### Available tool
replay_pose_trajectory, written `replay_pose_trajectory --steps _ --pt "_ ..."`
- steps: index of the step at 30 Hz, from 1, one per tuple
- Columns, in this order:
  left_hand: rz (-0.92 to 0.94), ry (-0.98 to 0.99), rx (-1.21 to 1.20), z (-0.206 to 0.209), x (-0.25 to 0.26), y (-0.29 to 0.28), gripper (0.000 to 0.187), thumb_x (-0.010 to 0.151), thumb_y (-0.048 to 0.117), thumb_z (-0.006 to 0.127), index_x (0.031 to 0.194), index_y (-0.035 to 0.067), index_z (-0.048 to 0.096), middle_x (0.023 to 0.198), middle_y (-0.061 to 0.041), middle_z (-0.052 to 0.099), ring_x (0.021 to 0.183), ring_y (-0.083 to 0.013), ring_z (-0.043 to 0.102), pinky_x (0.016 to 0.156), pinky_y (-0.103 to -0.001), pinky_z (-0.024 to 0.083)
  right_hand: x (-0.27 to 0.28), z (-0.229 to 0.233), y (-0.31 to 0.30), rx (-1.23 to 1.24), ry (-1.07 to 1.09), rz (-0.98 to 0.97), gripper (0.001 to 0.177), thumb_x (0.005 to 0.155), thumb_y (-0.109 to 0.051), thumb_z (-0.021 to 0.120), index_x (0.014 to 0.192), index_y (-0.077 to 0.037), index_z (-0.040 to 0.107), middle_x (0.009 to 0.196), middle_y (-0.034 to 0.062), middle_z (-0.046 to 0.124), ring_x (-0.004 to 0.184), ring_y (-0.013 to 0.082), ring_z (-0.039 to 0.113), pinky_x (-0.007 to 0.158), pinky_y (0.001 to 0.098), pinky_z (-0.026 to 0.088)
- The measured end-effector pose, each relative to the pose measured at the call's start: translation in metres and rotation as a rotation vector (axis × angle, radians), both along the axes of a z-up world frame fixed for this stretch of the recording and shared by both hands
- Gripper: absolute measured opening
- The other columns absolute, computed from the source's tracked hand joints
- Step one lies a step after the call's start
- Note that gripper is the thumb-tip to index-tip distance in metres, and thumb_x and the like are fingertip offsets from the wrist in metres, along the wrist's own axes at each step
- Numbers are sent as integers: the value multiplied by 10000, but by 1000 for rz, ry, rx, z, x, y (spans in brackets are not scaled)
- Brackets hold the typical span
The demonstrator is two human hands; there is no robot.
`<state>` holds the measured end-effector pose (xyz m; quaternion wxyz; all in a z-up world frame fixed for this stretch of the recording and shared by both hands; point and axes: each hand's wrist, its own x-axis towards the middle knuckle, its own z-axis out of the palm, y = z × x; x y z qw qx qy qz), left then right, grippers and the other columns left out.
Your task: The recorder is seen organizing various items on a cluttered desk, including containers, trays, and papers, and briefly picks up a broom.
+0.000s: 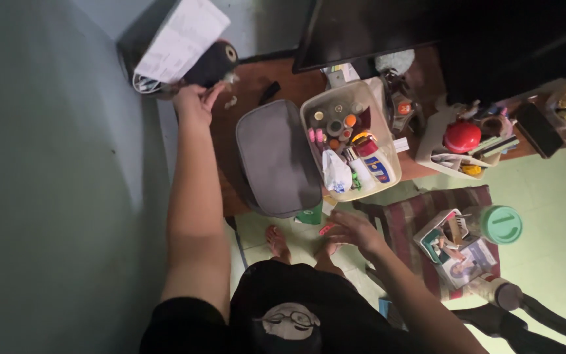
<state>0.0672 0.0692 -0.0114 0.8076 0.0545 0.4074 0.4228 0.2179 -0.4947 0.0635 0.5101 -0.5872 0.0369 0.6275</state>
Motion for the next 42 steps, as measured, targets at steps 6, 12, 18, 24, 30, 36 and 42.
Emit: replay_pose_trajectory --steps 6,12,18,24,30,36,42 --pt "-78 228 173 83 -28 -61 608 734 -135 448 1328 -16 392 1068 -235 611 878 -499 726 750 -537 639 -8 45 21 100 -95 311 551 969 -323 606 1388 33 600 1231 176 741 937 234 744 816 373 594" --pt "-310 402 379 134 -58 -91 462 1007 344 460 1278 -9 582 1087 -222 707 899 -401 781 679 -497 650 -24 119 86 380 -767 411 803 895 -242 767 1520 43 351 1427 239 546 1222 293 555 1008 384 472" --pt "-481 593 572 217 -60 -181 467 977 411 543 1268 59 642 1072 -153 764 863 -298 785 616 -443 646 -42 231 149 677 -1636 271 1097 725 -165 918 1588 -37 253 1643 321 258 1551 405 243 1257 483 304" --pt "-523 545 550 161 -64 -221 389 886 212 554 1225 33 617 939 -124 720 715 -258 733 568 -424 619 -27 231 91 785 -1914 -7 382 782 7 753 1151 -76 694 1307 205 630 1239 339 545 1047 421 486" --pt "-652 494 487 226 -26 -310 388 755 -67 563 1137 2 566 812 -101 588 613 -249 649 555 -502 668 16 214 18 398 -1441 -746 104 1014 9 709 1104 54 734 913 108 686 835 124 589 804 241 470" --pt "-799 475 572 216 10 -390 308 778 -61 583 1082 -10 580 814 -104 609 592 -237 644 521 -446 637 18 192 -50 709 -1228 -917 225 1057 46 631 1238 -19 515 1108 15 608 927 70 578 814 206 484" --pt "-977 351 541 200 47 -472 260 791 -73 565 1044 -32 610 823 -156 667 592 -267 684 502 -416 602 5 151 -144 652 -1319 -651 190 1061 49 569 1190 -43 466 1043 -7 529 885 70 505 779 191 460"
